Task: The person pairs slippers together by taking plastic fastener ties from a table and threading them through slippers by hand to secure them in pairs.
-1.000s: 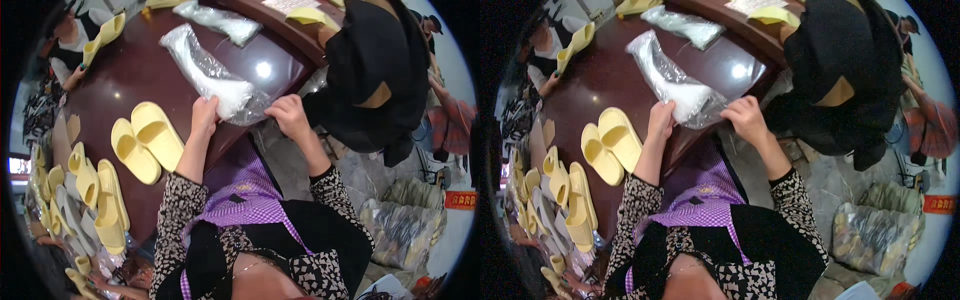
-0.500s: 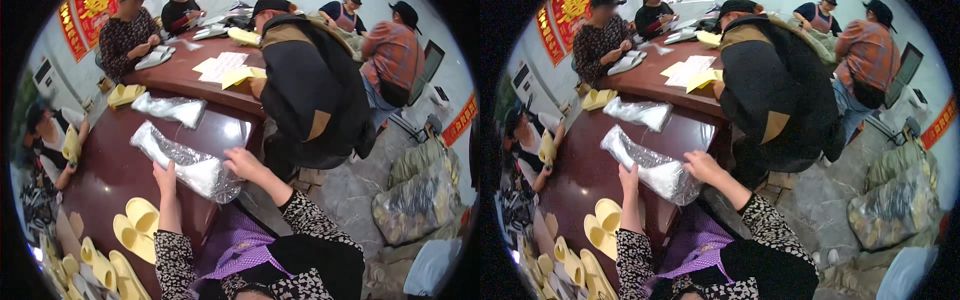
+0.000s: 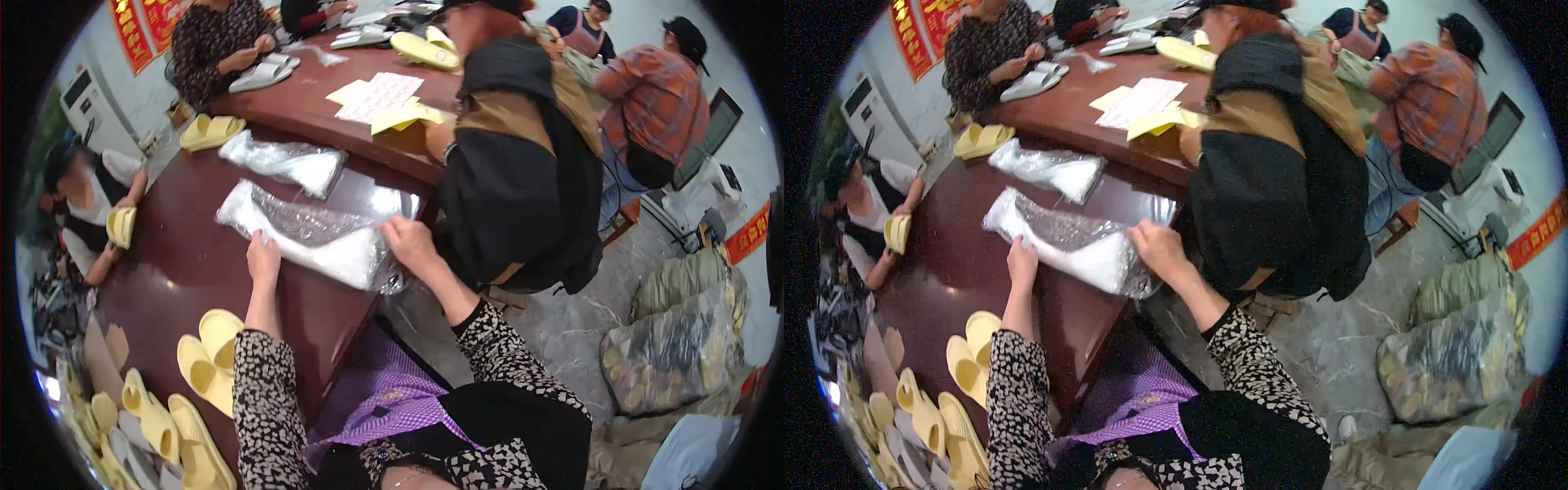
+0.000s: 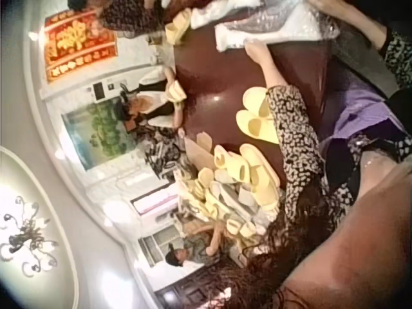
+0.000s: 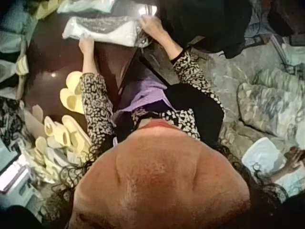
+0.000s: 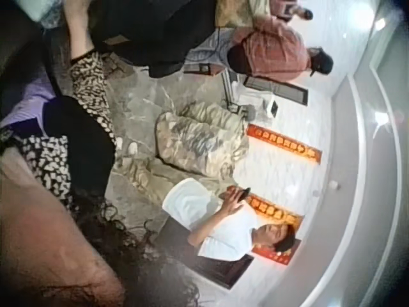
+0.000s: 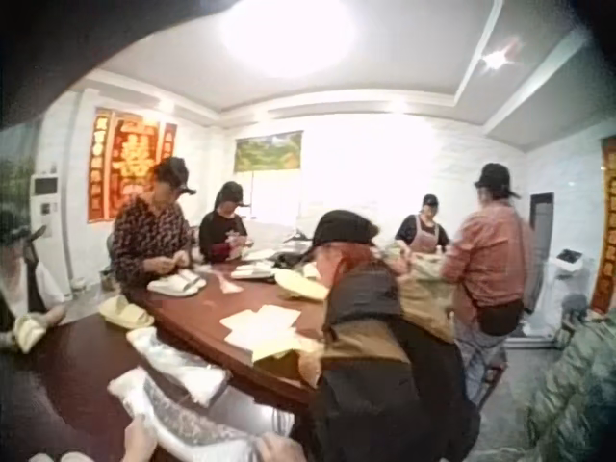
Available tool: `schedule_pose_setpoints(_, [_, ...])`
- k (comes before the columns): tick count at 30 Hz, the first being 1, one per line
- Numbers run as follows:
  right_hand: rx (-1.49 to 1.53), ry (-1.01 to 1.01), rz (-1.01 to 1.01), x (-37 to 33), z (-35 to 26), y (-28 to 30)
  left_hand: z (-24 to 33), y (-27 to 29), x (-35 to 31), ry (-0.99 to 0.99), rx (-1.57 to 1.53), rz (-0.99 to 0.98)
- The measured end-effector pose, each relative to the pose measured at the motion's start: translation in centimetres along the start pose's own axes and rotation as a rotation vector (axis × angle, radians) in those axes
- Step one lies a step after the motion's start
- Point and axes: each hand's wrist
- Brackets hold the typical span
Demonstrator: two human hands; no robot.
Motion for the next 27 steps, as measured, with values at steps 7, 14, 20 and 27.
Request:
schedule_pose_setpoints(7, [0.052,-0.008,0.091,-1.7,4.5,-0.3,1.6,-0.1,-1.5,-0.016,0.183,0.001])
schedule_pose_setpoints(14, [0.379,-0.135,0.034,-4.3,3.7,0.0,1.0,-1.4,-1.8,-0.239,0.215,-0.004])
schedule_pose_setpoints(20, [0.264,-0.128,0.189,-3.2,4.7,-0.5,2.9,-2.3,-0.7,-0.140,0.281,-0.102])
schedule_pose_setpoints(27, [0.231,-0.135,0.193,-3.4,4.8,-1.3,2.1,-1.2,-1.1,-0.107,0.296,-0.060])
Point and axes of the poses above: each hand's wrist, its own x-axis towards the middle knuckle, its own y-axis out of the back of the hand, z = x × y, and after that the axes turned 7 degrees about z, right-handed
